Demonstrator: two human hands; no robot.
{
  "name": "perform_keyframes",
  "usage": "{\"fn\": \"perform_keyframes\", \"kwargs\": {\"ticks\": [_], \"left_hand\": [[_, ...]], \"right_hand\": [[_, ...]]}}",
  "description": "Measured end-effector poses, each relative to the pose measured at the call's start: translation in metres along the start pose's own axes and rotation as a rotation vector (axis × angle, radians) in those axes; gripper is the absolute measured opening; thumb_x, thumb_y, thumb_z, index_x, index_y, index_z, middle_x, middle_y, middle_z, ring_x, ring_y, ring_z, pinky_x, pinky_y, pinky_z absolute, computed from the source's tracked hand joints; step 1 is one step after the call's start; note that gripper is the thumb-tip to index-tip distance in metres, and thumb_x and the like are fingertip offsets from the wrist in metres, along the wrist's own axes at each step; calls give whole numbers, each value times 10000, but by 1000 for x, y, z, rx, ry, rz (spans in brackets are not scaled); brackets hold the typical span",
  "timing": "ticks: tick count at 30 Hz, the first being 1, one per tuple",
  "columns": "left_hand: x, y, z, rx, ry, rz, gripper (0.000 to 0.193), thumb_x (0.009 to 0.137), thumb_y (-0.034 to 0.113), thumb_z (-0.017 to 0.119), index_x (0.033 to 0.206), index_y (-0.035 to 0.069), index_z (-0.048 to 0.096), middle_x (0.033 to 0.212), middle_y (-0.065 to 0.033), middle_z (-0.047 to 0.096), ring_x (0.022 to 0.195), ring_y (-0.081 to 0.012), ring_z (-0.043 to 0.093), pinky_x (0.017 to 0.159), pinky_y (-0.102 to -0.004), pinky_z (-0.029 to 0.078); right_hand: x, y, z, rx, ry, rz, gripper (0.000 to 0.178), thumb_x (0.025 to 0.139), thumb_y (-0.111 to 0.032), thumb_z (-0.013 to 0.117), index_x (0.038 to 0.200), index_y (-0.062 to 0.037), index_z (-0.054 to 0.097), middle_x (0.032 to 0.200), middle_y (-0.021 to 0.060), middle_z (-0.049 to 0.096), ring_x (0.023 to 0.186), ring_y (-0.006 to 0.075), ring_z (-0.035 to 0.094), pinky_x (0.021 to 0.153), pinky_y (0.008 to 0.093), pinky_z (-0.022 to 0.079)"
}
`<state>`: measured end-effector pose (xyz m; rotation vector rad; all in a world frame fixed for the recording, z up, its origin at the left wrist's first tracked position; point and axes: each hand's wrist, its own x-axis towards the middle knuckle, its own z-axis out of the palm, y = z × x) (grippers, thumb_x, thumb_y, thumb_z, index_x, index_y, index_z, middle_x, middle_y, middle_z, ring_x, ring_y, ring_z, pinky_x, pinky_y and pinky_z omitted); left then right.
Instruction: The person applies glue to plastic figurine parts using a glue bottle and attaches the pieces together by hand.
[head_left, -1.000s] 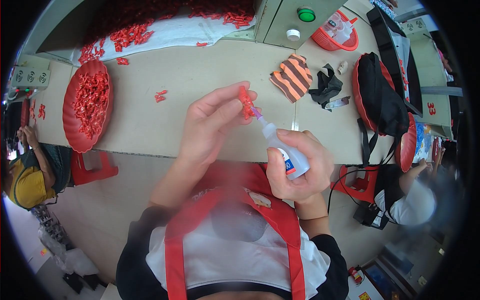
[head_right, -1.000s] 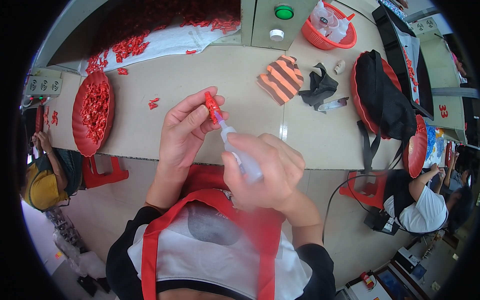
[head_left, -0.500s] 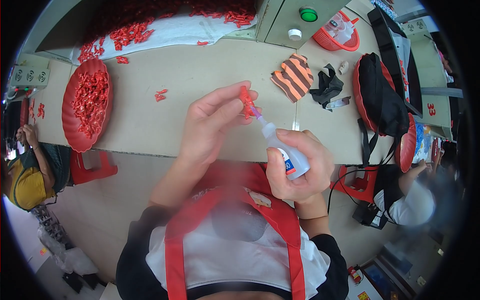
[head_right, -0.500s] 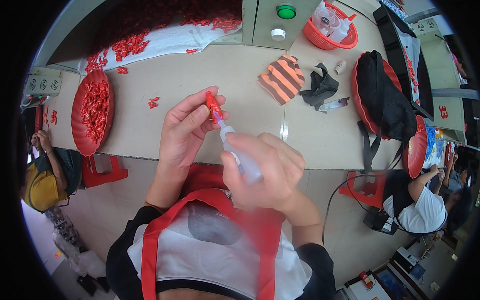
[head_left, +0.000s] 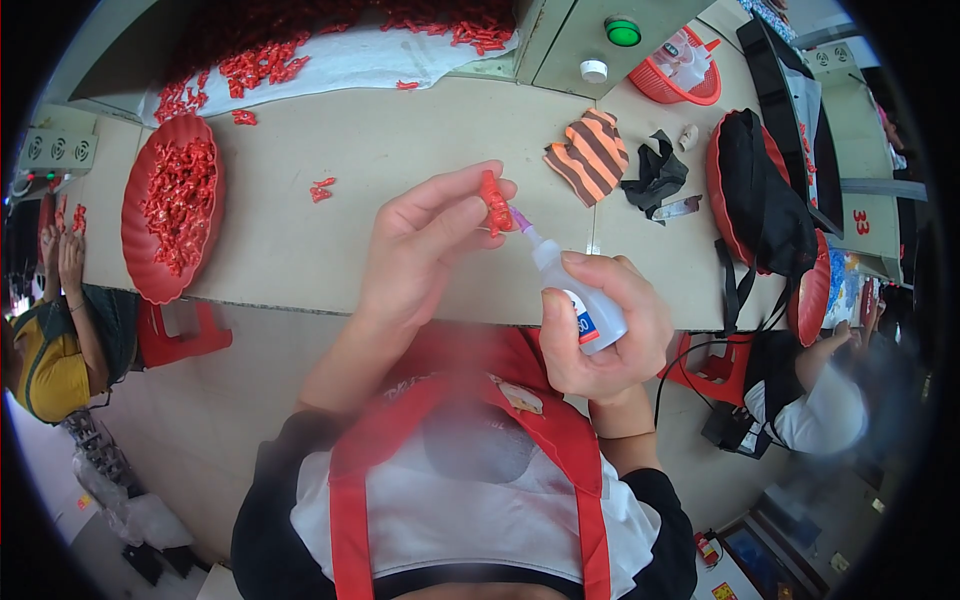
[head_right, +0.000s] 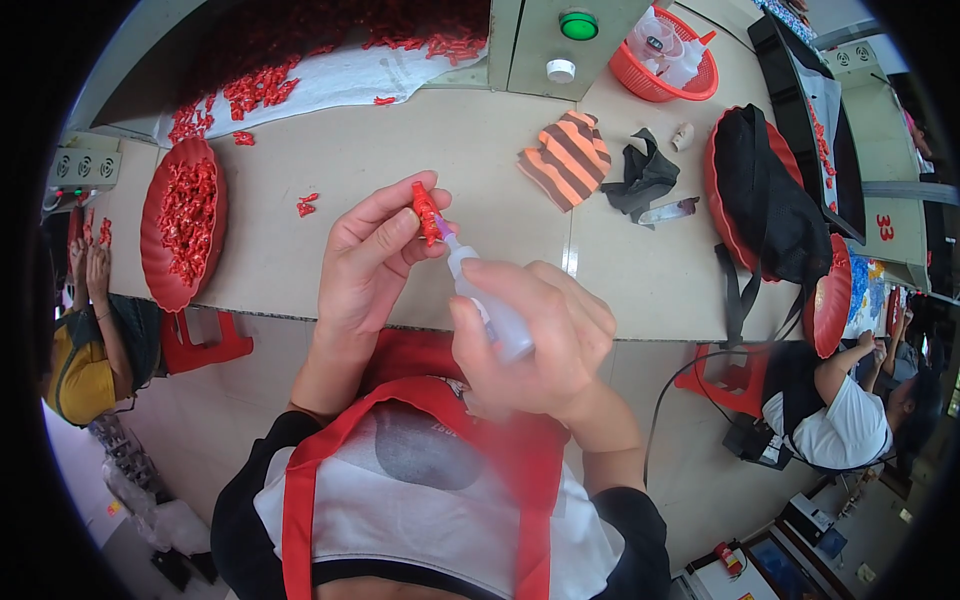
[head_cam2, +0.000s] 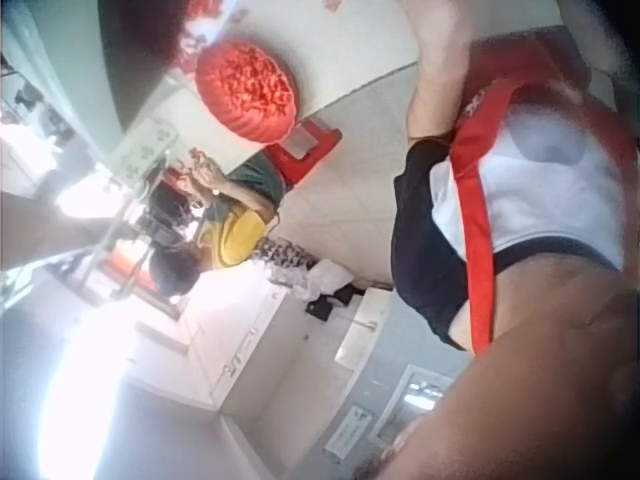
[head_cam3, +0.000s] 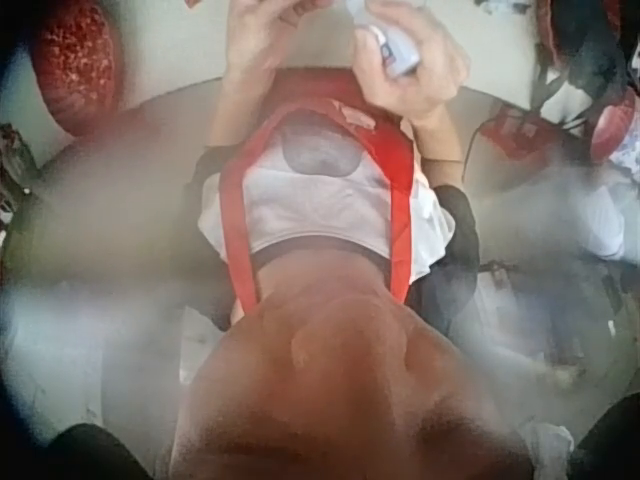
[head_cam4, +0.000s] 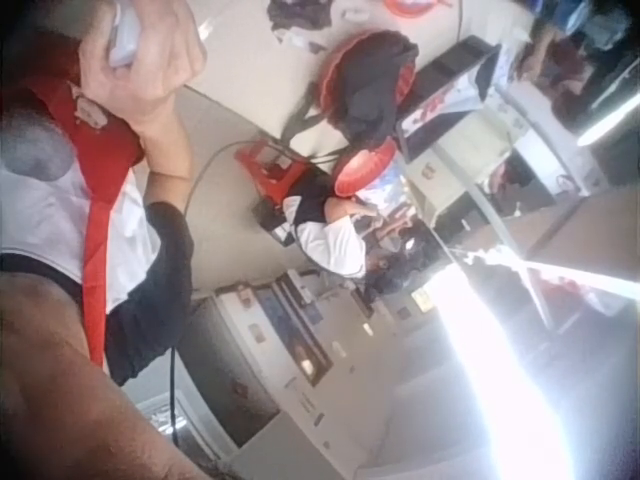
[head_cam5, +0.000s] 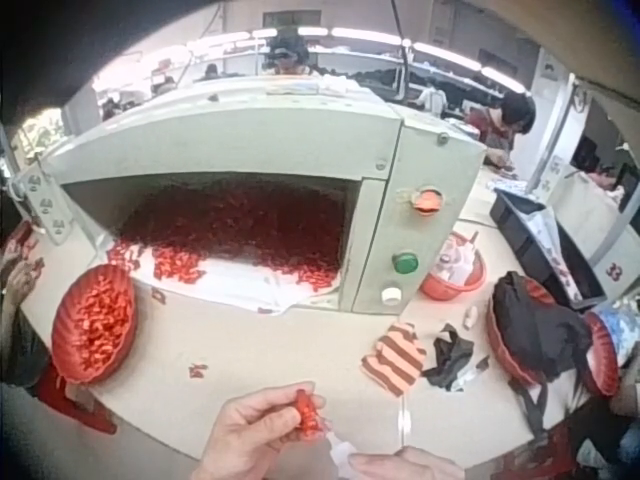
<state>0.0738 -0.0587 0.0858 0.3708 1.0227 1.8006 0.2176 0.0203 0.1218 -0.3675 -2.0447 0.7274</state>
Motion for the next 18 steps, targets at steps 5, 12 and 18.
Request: {"fn": "perform_keyframes", "kwargs": {"ticks": [5,12,18], "left_hand": [[0,1,-1,11,17,3,341,882,82,522,1201,-38,497,1068,-160,596,883,-219,634,739,-271,539],[2,1,1,24,21,10,336,882,81,523,1196,-37,502,1064,-160,600,888,-223,634,750,-276,532],[2,3,-12,34,82,39,330,885,77,518,1194,-38,503,1071,-155,599,899,-215,631,764,-278,527]], "right_hand": [[0,1,2,6,-13,6,320,619,30,659,920,0,556,740,80,626,485,174,543,446,258,439],[3,0,1,4,-38,30,319,617,30,663,916,0,557,735,88,624,485,172,545,450,251,439],[5,-1,10,4,-56,177,290,680,18,650,957,27,561,753,95,634,569,154,601,509,242,475]]}}
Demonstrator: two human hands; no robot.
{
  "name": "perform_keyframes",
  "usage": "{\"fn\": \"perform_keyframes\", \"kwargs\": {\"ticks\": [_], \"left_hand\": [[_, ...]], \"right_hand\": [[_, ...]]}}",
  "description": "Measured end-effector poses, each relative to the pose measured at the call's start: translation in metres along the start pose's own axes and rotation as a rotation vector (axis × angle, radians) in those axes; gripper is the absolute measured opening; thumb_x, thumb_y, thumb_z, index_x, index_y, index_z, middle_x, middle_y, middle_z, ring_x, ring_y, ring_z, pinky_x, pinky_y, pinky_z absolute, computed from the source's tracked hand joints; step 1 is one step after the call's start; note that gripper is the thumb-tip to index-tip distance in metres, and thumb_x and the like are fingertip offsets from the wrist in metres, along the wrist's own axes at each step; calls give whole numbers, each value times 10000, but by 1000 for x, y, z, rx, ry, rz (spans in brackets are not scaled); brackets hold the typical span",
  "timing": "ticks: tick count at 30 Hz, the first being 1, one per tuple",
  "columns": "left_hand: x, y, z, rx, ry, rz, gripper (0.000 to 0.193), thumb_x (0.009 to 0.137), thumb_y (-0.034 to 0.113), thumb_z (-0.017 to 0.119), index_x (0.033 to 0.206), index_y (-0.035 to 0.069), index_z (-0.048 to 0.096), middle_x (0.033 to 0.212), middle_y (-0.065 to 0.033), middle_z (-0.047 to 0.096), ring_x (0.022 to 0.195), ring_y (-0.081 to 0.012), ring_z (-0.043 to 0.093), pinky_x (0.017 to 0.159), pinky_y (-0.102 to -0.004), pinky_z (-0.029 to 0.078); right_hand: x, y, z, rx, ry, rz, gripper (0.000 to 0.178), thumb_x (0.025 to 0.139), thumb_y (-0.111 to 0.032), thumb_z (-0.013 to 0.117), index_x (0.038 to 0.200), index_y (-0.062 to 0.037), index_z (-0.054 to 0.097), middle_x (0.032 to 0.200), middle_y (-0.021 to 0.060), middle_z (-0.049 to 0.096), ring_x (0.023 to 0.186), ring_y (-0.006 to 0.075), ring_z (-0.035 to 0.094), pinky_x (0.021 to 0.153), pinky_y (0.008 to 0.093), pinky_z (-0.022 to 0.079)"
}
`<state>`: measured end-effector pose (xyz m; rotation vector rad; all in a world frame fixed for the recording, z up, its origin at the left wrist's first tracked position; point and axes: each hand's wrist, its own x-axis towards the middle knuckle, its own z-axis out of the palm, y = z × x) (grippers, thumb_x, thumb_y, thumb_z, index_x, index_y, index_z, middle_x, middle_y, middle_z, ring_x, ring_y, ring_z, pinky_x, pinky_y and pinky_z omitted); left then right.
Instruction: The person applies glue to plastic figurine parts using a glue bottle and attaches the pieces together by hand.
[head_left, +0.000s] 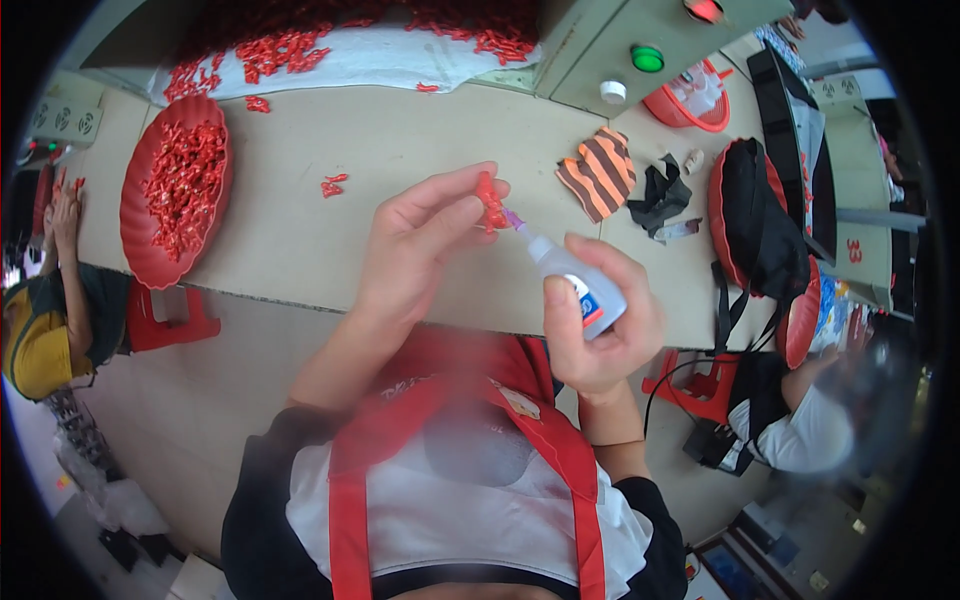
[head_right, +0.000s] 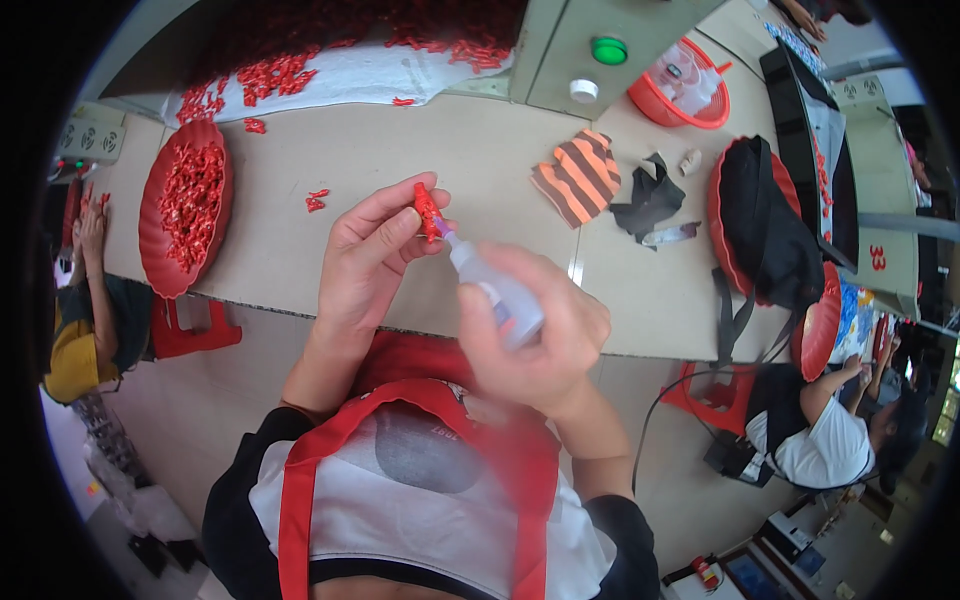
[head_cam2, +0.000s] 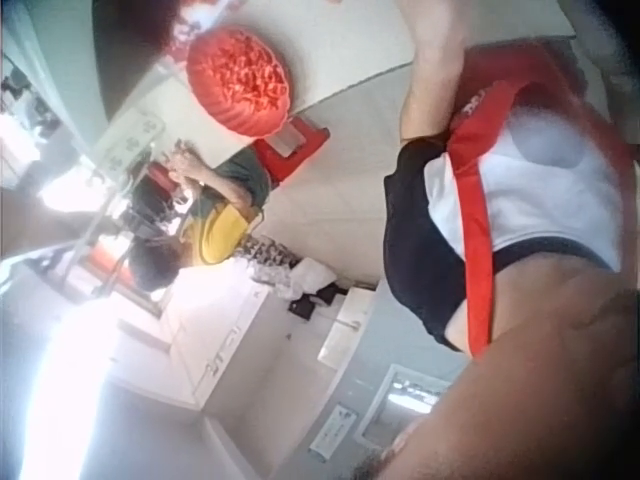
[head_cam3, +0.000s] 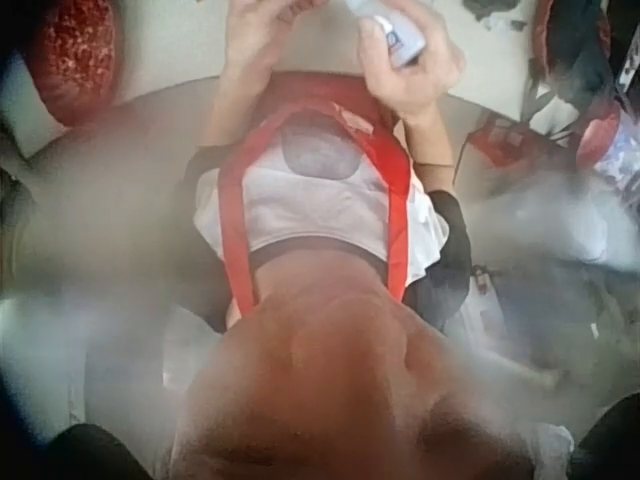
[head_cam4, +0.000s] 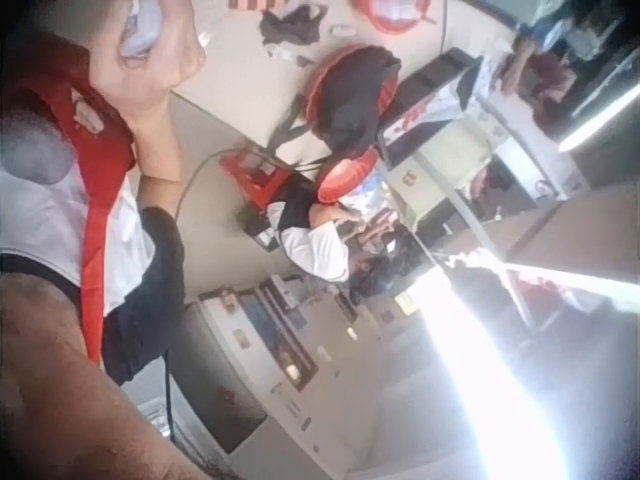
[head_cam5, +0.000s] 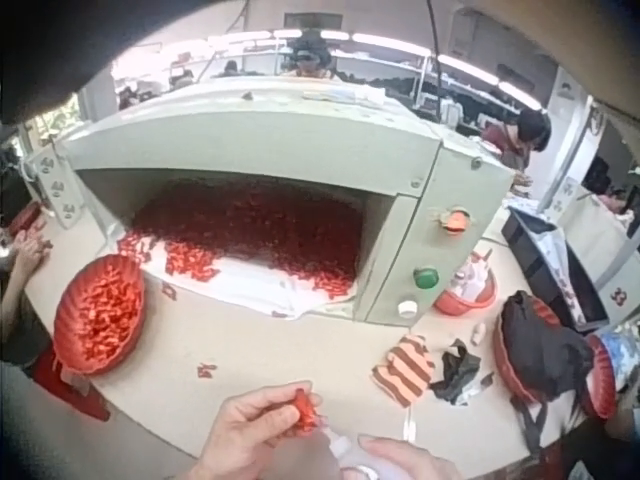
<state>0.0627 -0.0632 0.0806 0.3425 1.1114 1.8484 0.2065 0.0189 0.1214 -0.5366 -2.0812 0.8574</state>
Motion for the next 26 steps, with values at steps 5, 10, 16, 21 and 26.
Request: {"fn": "perform_keyframes", "kwargs": {"ticks": [5,10,16,21,26], "left_hand": [[1,6,-39,-142,88,-28,324,872,86,548,1179,-15,527,1073,-123,603,909,-174,610,785,-277,499],[-10,14,-56,-199,160,3,360,873,99,553,1198,-42,493,1077,-120,591,904,-190,618,773,-267,512],[-15,19,-63,-249,166,19,366,869,103,562,1195,-47,492,1066,-120,592,911,-196,615,777,-272,510],[-15,20,-67,-251,194,15,366,867,106,567,1190,-50,496,1070,-126,591,917,-202,613,796,-278,502],[-10,11,-62,-256,156,1,366,880,70,528,1220,-51,465,1091,-152,585,905,-216,628,750,-256,529]], "right_hand": [[23,22,30,504,-191,637,262,784,-18,587,1032,51,541,798,95,603,597,141,568,556,247,493],[72,79,107,464,-376,598,242,736,-61,620,943,24,529,760,73,591,657,165,613,613,298,517],[116,98,164,-444,-327,176,342,698,-219,658,943,17,628,675,135,640,599,213,624,625,293,497],[113,91,148,-307,-370,308,335,729,-235,653,950,16,634,700,128,648,598,211,613,587,308,498],[89,93,93,980,-499,851,252,781,-182,634,931,16,588,744,84,605,590,131,568,484,243,485]]}}
